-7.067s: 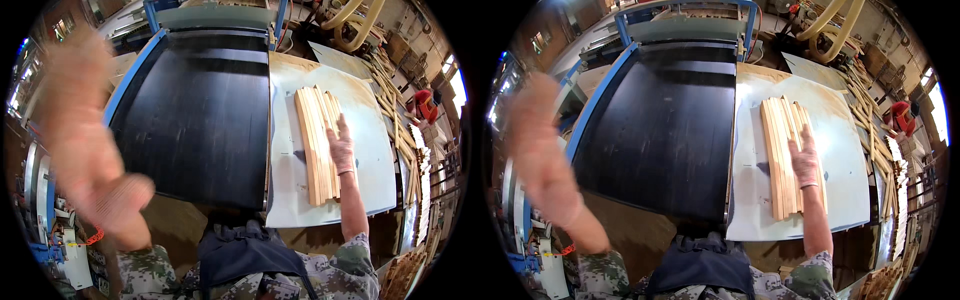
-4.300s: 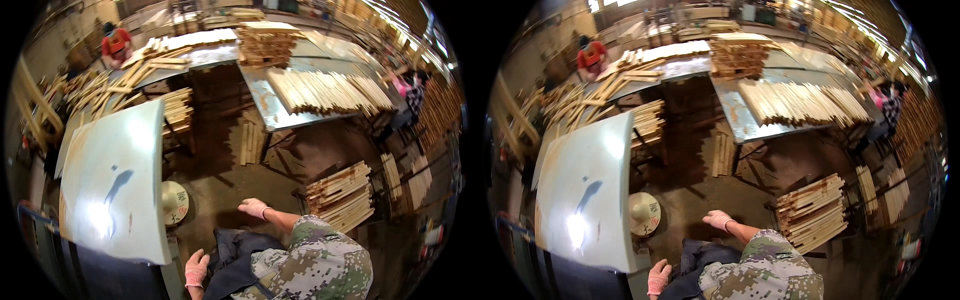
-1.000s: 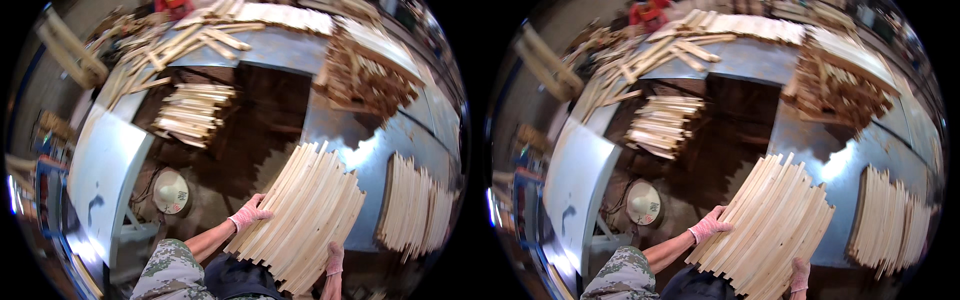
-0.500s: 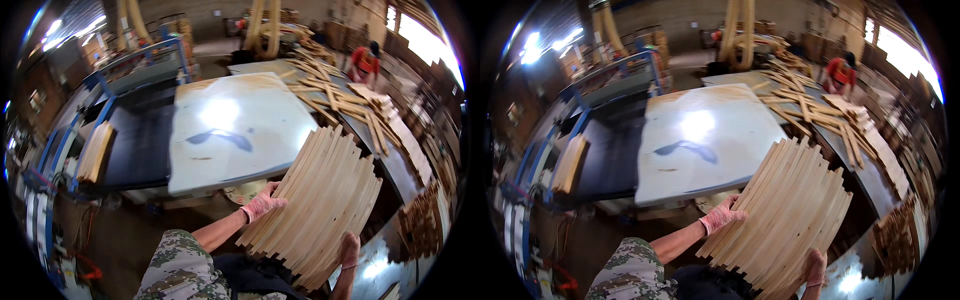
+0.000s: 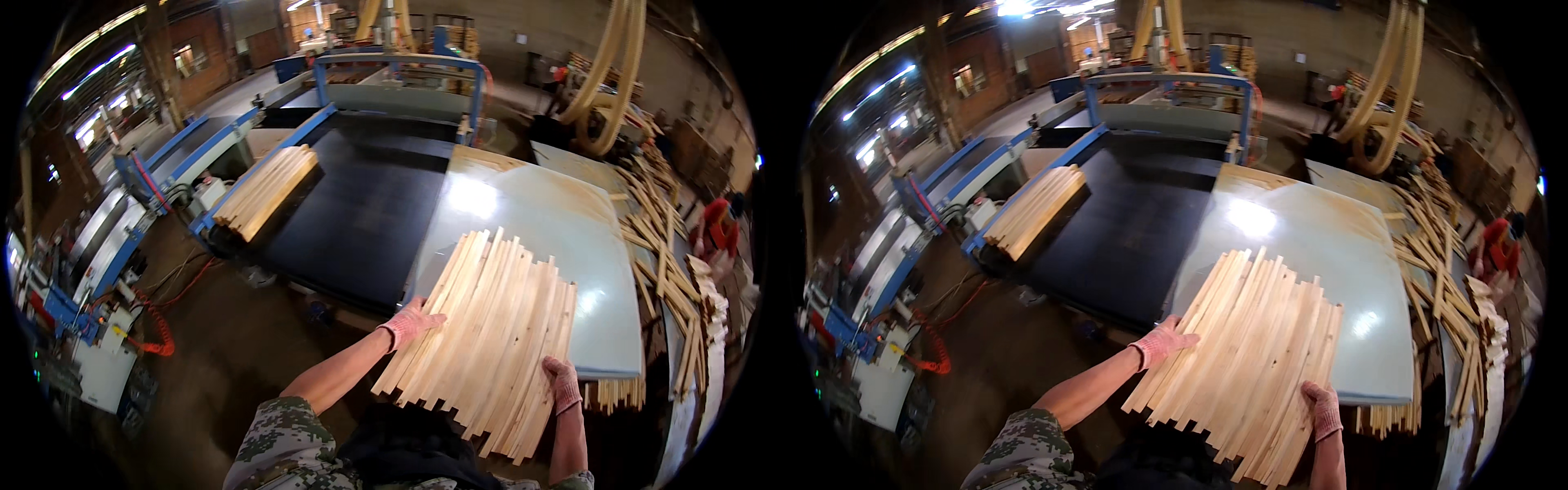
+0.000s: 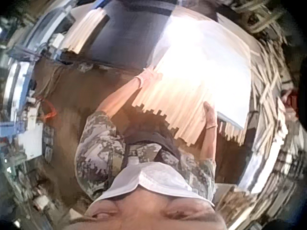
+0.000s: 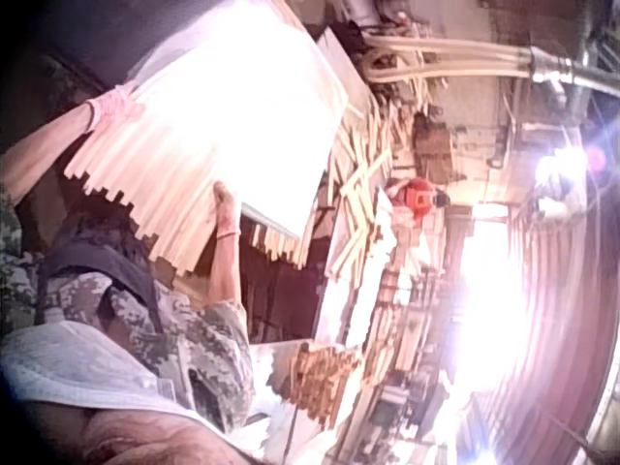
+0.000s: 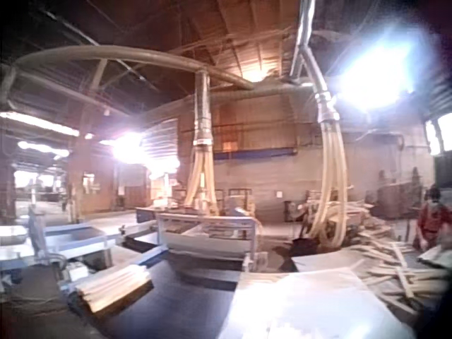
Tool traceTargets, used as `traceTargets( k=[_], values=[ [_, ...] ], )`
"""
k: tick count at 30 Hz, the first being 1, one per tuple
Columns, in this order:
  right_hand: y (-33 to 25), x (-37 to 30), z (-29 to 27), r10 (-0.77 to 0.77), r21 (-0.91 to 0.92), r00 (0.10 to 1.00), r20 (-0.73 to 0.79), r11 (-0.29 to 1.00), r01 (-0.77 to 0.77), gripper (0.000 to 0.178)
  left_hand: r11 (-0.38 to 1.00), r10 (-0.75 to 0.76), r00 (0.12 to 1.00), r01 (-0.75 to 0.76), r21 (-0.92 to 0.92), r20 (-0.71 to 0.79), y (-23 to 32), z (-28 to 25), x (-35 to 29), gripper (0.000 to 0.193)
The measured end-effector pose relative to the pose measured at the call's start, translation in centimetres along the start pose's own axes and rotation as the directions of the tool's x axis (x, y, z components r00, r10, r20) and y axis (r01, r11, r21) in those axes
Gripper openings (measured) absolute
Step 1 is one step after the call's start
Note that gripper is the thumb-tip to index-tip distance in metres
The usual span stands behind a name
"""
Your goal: The person repeatedly picks up bundles of light-colored wooden planks from a metal table and places them onto a conveyor belt. The person wears pink gloves and a camouflage shirt while performing this repetitive stacking task in a workshop environment.
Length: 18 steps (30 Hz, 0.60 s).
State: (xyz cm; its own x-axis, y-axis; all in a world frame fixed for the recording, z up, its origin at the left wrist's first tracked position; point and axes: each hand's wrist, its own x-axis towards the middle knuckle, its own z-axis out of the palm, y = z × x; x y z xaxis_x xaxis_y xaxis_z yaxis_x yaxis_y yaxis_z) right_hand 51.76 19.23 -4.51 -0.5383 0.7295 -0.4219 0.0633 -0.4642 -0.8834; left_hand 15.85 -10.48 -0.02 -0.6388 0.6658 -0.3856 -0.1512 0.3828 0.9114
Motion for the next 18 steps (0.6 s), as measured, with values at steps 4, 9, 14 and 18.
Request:
traceTargets(
  k=[4,9,14,18],
  values=[
    [-1.4,5.0,4.4,0.018,-0.027,0.999,0.035,0.999,-0.017,0.035,0.93,-0.072,0.986,0.12,0.348,-0.148,3.9,-2.1,2.9,0.098],
    [-3.9,9.2,13.3,-0.05,0.057,0.994,0.098,0.997,0.044,0.029,0.604,-0.165,0.965,0.261,0.753,-0.201,11.0,-7.8,9.0,0.103],
    [-5.3,13.6,24.9,-0.073,0.073,0.974,0.213,0.996,0.059,0.03,0.549,0.043,0.901,0.34,0.764,-0.431,8.6,-13.1,14.1,0.114],
    [-4.4,16.5,34.6,0.026,-0.011,0.953,0.303,1.0,-0.024,0.037,0.548,0.076,0.848,0.404,0.732,-0.524,7.3,-20.4,14.8,0.108]
  ],
)
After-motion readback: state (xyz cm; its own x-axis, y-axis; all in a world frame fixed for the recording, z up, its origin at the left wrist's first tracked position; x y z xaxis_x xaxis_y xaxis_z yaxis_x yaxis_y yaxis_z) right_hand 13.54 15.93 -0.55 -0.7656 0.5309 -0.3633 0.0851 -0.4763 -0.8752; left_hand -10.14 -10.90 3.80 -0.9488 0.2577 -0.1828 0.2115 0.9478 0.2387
